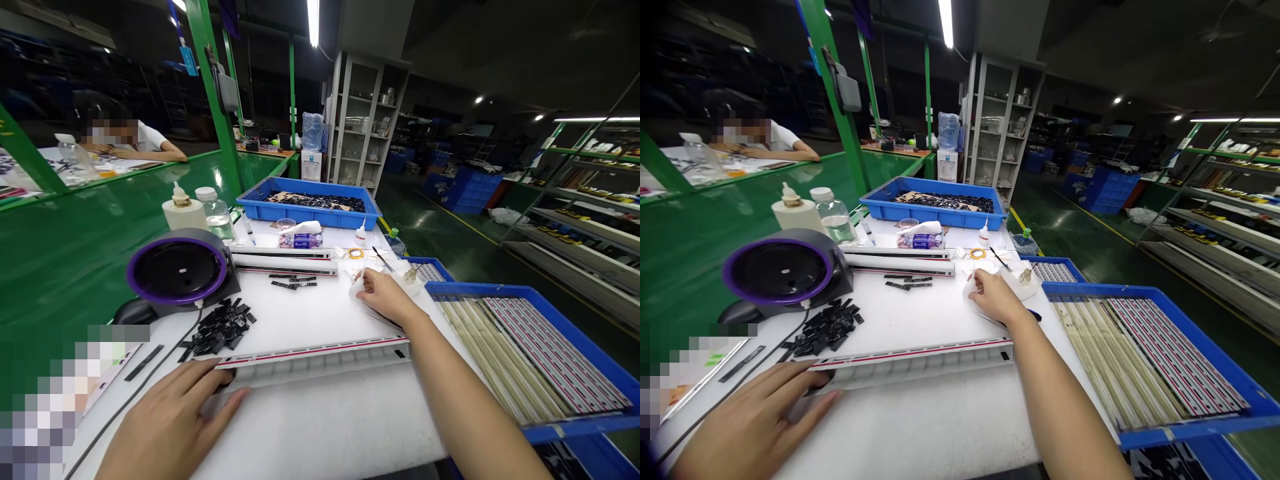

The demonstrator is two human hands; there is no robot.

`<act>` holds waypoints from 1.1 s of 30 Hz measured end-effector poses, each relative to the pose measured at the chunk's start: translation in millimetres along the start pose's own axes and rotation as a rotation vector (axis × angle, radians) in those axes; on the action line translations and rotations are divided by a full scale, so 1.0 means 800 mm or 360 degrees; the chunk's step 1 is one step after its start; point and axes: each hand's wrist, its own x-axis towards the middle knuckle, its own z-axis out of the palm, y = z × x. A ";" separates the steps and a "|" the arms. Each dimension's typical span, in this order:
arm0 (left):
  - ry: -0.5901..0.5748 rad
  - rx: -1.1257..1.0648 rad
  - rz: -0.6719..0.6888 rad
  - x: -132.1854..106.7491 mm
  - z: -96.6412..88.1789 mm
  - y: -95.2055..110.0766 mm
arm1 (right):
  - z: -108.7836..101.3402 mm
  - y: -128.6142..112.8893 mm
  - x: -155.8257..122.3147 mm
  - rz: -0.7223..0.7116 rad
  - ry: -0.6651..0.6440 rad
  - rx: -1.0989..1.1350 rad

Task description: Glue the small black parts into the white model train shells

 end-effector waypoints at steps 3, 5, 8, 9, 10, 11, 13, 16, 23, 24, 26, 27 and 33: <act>-0.0008 0.0011 -0.0009 -0.003 0.004 -0.004 | -0.004 0.001 -0.002 0.0004 -0.0007 0.0041; -0.0024 0.0013 -0.0009 -0.005 0.006 -0.006 | -0.015 -0.001 -0.005 -0.0084 0.0058 0.0073; -0.0034 0.0018 -0.0017 -0.008 0.011 -0.009 | -0.041 0.001 -0.010 -0.0269 0.0506 0.0082; -0.0015 0.0021 -0.0017 -0.009 0.012 -0.010 | -0.051 0.005 -0.011 -0.0268 0.0768 0.0062; 0.0010 0.0021 -0.0011 -0.010 0.014 -0.011 | -0.062 0.011 -0.013 -0.0213 0.1044 0.0035; 0.0033 0.0021 -0.0001 -0.011 0.015 -0.012 | -0.071 0.018 -0.014 -0.0111 0.1291 0.0010; 0.0052 0.0031 0.0014 -0.013 0.018 -0.014 | -0.087 0.037 -0.015 0.0167 0.1563 0.0004; 0.0034 0.0064 0.0001 -0.015 0.021 -0.015 | -0.098 0.063 -0.016 0.0481 0.1394 0.0019; -0.0002 0.0045 -0.0035 -0.014 0.020 -0.012 | -0.093 0.067 -0.017 0.0526 0.1213 -0.0095; -0.0016 0.0043 -0.0043 -0.014 0.019 -0.011 | -0.092 0.064 -0.017 0.0520 0.1284 -0.0108; -0.0039 0.0034 -0.0054 -0.013 0.017 -0.010 | -0.090 0.061 -0.017 0.0498 0.1393 -0.0116; -0.0041 0.0029 -0.0049 -0.012 0.016 -0.010 | -0.089 0.060 -0.016 0.0484 0.1396 -0.0111; 0.0015 0.0003 0.0020 -0.006 0.011 -0.011 | -0.081 0.068 -0.011 0.0458 0.1220 -0.0003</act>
